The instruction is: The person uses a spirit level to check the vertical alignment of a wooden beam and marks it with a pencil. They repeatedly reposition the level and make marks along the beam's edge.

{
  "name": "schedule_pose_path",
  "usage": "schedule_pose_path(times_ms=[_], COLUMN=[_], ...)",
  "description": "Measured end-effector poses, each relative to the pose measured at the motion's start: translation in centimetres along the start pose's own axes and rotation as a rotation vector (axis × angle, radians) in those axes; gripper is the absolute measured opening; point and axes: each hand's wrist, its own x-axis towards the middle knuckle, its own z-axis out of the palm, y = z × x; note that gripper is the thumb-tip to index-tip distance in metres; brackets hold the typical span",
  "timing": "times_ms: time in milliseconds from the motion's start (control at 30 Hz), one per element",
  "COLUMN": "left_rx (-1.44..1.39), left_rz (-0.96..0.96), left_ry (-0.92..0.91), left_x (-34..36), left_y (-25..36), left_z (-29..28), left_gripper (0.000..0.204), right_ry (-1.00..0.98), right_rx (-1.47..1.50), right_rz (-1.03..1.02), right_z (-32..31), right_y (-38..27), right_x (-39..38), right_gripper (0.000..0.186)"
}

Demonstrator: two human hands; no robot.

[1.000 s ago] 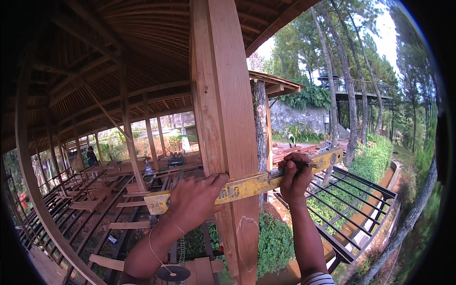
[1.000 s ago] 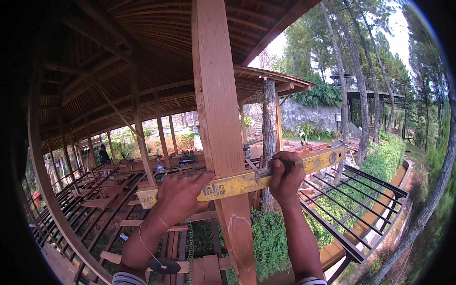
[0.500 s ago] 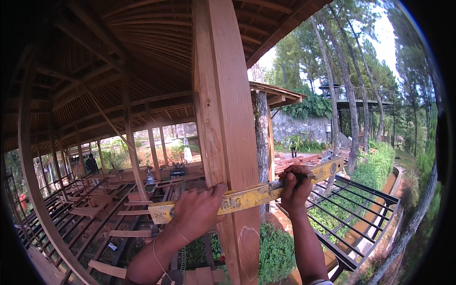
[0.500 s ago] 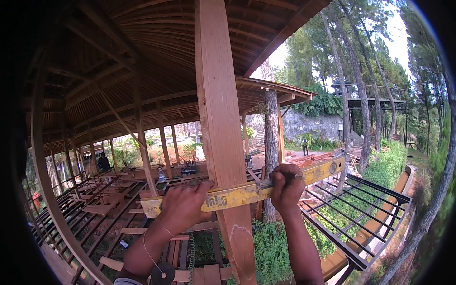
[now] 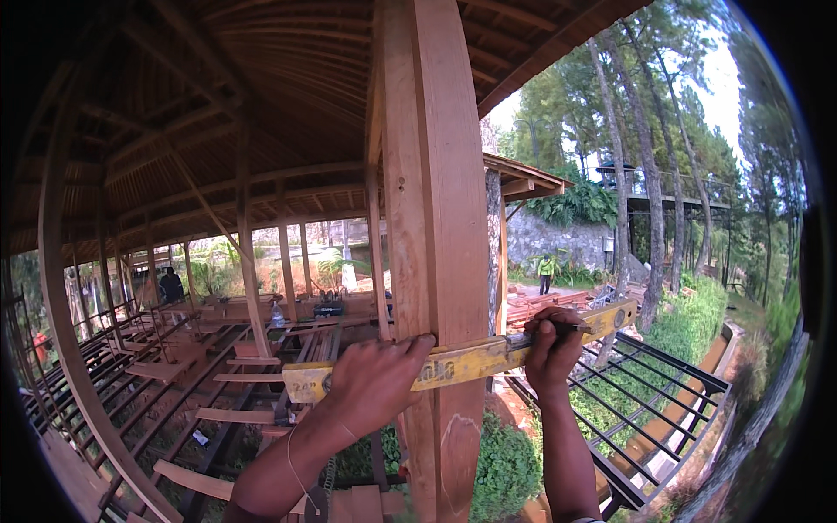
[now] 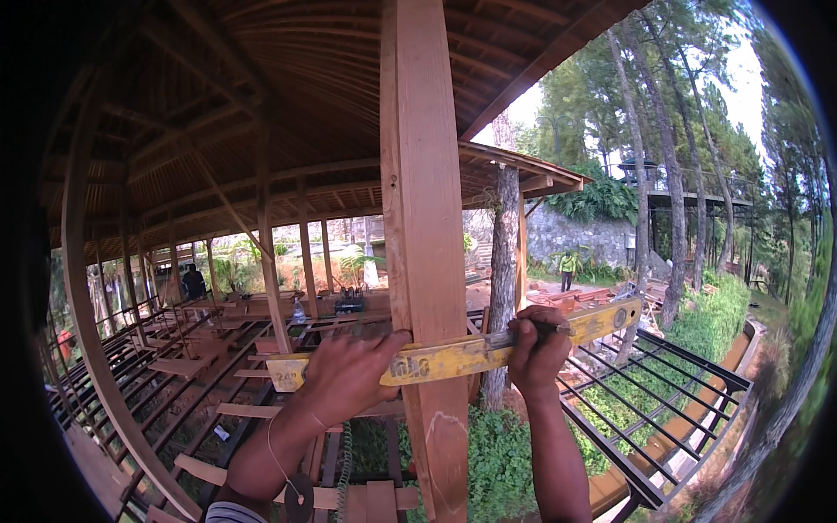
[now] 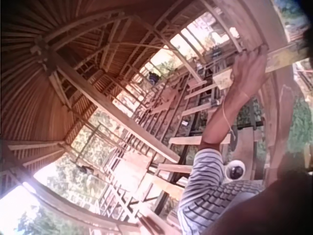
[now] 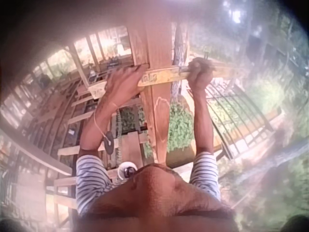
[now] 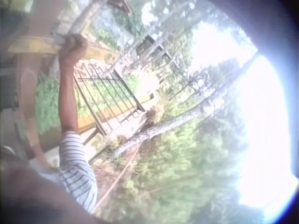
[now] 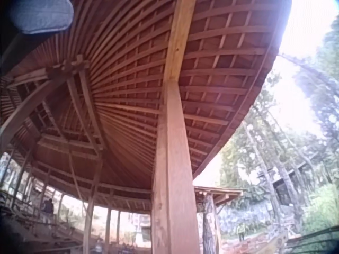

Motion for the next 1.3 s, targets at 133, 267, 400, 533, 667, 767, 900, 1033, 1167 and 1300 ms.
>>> schedule_pose_path(times_ms=[133, 267, 400, 533, 667, 767, 900, 1033, 1167, 1300], left_rx=[-0.005, 0.010, 0.012, 0.051, 0.017, -0.008, 0.009, 0.024, 0.047, 0.015], left_rz=[0.026, -0.002, 0.036, -0.017, -0.038, -0.035, -0.045, 0.008, -0.005, -0.006], left_ry=[0.017, -0.002, 0.084, 0.052, 0.034, 0.060, 0.038, 0.084, 0.080, 0.090], left_x=[0.3, 0.7, 0.6, -0.1, 0.3, 0.4, 0.5, 0.4, 0.4, 0.5], left_y=[-0.1, 0.5, 0.4, 0.3, 0.6, 0.8, 1.0, 0.7, 1.0, 0.9], left_z=[0.8, 0.4, 1.4, 1.0, 1.0, 0.8, 0.5, 0.9, 0.8, 0.9], left_gripper=[0.064, 0.061, 0.060, 0.062, 0.062, 0.061, 0.060, 0.060, 0.062, 0.062], right_ry=[-0.018, -0.038, 0.016, -0.037, 0.010, -0.008, 0.000, -0.012, 0.006, 0.044], right_rx=[0.034, -0.070, -0.033, -0.070, 0.073, 0.011, -0.010, -0.051, -0.043, 0.124], right_rz=[0.088, 0.059, 0.062, 0.086, 0.222, 0.211, 0.193, 0.165, 0.152, 0.252], right_z=[-0.3, -1.1, -0.8, -0.5, -1.0, -1.3, -1.3, -1.4, -1.3, -1.2], right_y=[-0.4, -0.5, -0.5, -0.7, -1.4, -1.2, -1.4, -1.3, -1.3, -1.4], right_x=[-0.3, 0.1, 0.4, 0.4, 0.5, 0.6, 0.5, 0.6, 0.7, 0.6], right_gripper=[0.010, 0.010, 0.009, 0.009, 0.011, 0.011, 0.010, 0.008, 0.009, 0.010])
